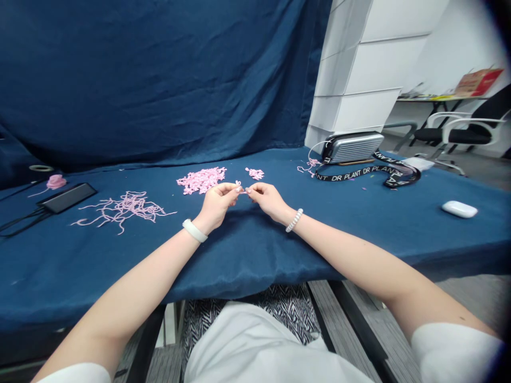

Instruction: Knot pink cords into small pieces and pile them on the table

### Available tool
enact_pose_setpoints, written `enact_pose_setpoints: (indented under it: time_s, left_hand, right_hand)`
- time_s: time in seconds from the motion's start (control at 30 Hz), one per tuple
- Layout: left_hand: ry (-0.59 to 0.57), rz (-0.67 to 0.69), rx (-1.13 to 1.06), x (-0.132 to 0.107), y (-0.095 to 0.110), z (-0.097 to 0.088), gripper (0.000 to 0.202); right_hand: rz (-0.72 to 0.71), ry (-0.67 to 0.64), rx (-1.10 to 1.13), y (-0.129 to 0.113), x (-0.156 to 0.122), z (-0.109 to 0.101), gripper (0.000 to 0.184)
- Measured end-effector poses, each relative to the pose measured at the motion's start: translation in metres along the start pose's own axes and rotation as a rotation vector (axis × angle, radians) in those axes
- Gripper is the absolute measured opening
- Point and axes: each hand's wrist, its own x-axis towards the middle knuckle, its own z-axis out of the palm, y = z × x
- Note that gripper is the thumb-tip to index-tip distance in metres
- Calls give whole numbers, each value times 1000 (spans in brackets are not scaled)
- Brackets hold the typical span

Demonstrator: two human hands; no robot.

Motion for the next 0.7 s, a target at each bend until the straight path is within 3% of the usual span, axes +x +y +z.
enact_pose_setpoints:
  time_s: [0.2, 0.43, 0.57, 0.7]
  left_hand:
    - [-90, -170, -147, -1, 3, 2, 25]
    - [-132, -381, -117, 0, 3, -1, 23]
    - [-139, -466, -134, -2, 6, -2, 20]
    - [-224, -522, -128, -2, 6, -7, 20]
  right_hand:
    - [-52, 64, 11, -3, 1, -1, 25]
    - [-290, 137, -179, -9, -4, -3, 20]
    - [-387, 129, -225, -12, -7, -3, 19]
    - [-394, 76, -236, -12, -6, -6, 16]
